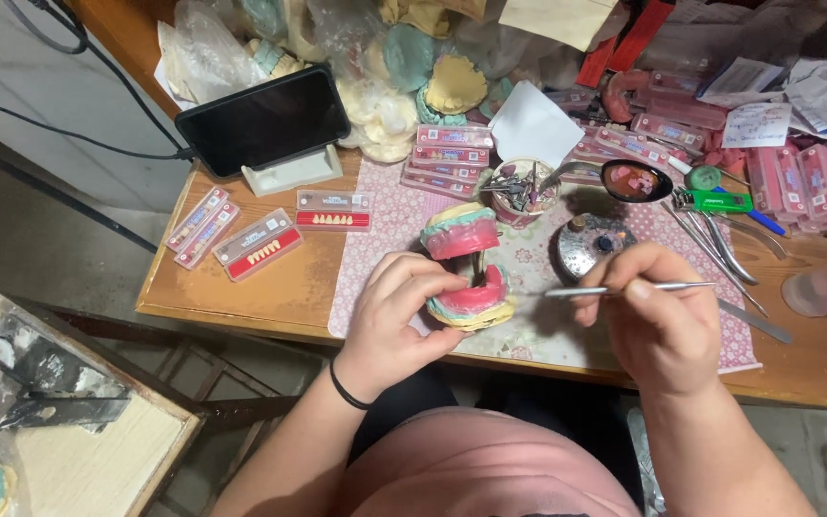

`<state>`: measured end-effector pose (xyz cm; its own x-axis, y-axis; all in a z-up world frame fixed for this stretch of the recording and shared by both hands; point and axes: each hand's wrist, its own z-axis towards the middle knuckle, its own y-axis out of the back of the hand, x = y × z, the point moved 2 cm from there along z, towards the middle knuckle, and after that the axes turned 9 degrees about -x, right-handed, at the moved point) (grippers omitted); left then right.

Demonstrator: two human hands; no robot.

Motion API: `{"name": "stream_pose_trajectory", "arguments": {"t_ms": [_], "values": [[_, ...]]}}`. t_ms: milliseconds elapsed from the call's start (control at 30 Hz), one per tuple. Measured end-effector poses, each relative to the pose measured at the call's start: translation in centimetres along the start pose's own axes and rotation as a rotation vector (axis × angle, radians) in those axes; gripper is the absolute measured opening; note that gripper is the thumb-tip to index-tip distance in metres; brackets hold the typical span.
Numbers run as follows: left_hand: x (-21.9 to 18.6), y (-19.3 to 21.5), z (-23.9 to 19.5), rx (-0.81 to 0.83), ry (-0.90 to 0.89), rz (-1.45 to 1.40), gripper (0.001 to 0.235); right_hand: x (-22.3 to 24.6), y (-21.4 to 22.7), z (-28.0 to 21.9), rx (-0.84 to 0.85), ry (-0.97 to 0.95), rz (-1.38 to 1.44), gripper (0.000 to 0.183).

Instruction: The person works on a dental model, using a metal tool to adjust the pink material and a spray bottle to apply liquid. They then place individual artificial teeth into the model, pressing them into place with their fingers and tools.

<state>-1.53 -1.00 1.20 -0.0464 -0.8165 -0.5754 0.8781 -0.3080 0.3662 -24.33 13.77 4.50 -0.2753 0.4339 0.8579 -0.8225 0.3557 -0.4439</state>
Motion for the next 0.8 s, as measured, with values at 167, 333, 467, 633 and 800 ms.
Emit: {"name": "stream_pose_trajectory", "arguments": {"t_ms": [167, 333, 467, 633, 800], "values": [[0.1, -0.4, -0.2, -0.051, 0.037, -0.089, 0.044, -2.9, 1.9, -0.5, -0.236, 0.14, -0.045, 0.029], [-0.2, -0.4, -0.1, -0.104, 0.053, -0.165, 0.045, -5.2, 0.0, -2.2, -0.267, 0.179, -0.207, 0.012], [-0.9, 0.0, -0.3, -0.13, -0.01, -0.081, 0.05, -5.8, -1.1, -2.8, -0.063, 0.178, -0.468, 0.048], [0.3, 1.4, 0.4, -0.246, 0.108, -0.056, 0.067, -5.8, -1.8, -2.5, -0.079, 0.218, -0.615, 0.053], [0.8, 0.3, 5.0, -0.151, 0.412, -0.334, 0.051, -5.9, -1.7, -2.9, -0.116, 0.221, -0.646, 0.052]]}}
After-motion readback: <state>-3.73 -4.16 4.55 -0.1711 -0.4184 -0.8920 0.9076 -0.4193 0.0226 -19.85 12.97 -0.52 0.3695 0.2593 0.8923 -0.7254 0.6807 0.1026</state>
